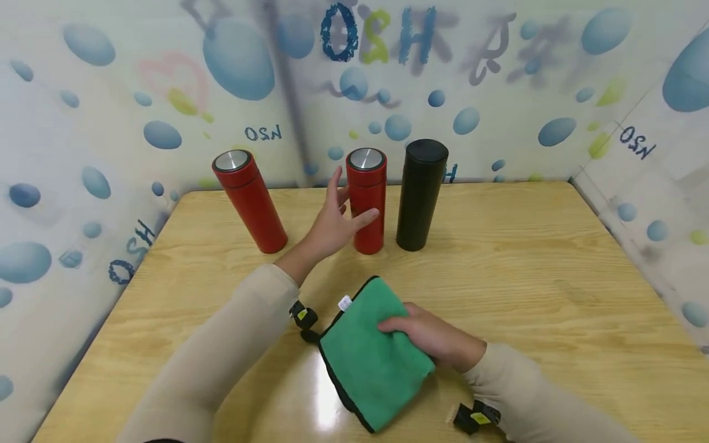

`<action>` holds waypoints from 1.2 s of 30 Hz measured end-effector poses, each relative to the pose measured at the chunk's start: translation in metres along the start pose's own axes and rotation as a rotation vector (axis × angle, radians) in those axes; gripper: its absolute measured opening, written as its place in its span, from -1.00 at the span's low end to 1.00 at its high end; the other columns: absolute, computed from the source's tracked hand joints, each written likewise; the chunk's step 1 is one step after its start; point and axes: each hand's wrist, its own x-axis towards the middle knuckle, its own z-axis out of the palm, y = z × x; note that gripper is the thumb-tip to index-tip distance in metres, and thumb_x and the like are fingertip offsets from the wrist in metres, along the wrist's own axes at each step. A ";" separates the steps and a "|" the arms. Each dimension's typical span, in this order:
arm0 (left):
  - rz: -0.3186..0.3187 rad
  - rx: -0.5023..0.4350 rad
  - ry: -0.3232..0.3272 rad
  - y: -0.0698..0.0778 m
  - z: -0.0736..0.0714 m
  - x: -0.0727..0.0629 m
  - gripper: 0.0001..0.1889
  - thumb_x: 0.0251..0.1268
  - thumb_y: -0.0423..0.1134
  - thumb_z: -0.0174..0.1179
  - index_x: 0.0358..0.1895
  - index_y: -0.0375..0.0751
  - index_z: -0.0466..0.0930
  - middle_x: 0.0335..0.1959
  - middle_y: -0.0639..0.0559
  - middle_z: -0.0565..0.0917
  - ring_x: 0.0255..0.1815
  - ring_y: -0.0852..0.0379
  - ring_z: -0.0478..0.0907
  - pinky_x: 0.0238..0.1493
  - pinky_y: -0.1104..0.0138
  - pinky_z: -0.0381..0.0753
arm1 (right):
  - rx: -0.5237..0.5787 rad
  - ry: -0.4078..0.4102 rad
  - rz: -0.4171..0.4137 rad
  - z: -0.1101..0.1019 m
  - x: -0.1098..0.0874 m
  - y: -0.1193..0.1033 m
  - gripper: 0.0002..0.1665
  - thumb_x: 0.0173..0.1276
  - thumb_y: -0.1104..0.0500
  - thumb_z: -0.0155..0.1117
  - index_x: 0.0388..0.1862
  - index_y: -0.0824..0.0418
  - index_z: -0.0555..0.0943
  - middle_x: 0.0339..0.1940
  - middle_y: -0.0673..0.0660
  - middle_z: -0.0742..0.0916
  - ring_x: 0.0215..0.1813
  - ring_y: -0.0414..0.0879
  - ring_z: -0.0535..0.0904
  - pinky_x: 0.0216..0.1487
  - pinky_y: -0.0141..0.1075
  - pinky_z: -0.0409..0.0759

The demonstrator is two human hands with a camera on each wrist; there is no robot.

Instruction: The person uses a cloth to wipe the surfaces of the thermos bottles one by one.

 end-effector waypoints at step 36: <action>-0.036 -0.013 0.689 -0.004 -0.119 -0.063 0.19 0.19 0.00 0.40 0.56 0.45 -0.48 0.64 0.26 -0.20 0.65 0.27 -0.26 0.61 -0.02 0.02 | -0.018 0.066 -0.067 0.004 0.001 0.000 -0.51 0.54 0.07 0.04 0.27 0.36 0.36 -0.07 0.03 0.68 -0.07 -0.16 0.67 -0.01 -0.28 0.66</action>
